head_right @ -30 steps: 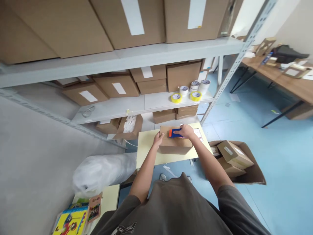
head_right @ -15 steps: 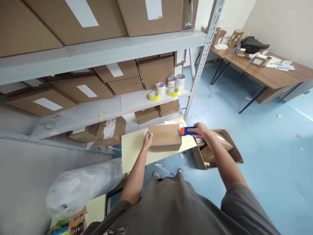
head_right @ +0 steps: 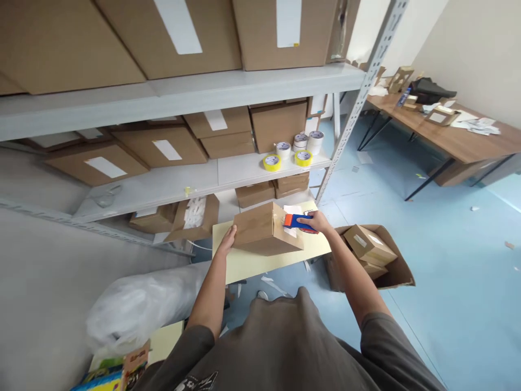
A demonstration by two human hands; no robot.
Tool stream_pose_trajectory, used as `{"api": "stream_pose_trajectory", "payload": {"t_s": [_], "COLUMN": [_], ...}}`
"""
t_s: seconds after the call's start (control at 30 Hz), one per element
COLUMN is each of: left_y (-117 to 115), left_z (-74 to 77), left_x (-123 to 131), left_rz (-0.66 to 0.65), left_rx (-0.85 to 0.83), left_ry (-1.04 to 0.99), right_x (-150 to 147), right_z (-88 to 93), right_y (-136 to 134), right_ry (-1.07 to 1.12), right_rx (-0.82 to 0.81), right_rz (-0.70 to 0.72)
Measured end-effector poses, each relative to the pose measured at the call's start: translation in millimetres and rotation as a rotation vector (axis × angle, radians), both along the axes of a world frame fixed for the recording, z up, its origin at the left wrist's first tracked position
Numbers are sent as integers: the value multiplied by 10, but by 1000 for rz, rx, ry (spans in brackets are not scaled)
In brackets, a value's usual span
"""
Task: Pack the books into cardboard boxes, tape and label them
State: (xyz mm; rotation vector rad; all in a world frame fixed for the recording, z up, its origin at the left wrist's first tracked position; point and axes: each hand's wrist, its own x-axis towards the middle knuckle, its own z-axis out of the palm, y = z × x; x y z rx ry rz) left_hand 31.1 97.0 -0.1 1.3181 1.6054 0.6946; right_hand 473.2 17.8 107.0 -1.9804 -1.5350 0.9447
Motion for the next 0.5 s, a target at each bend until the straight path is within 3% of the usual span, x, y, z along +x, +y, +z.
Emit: {"api": "stream_pose_trajectory", "payload": {"t_s": [0.13,0.27,0.33,0.5], "left_y": [145,187,153,-59], "left_z": [199,350,349,137], "left_x": [-571,-793,-798,-735], "left_rz": [115,68,-1,108], "left_rx": [-45,51,62,27], "left_ry": [193,124,88,94], "right_x": [-998,-1923,-2257,-2604], "right_z": [104,214,246,224], "right_y": [401,729,817,828], "right_ry": [-84,-235,-278,-273], "right_rx": [27,-41,-70,-141], "right_rz": [154,349,440,569]}}
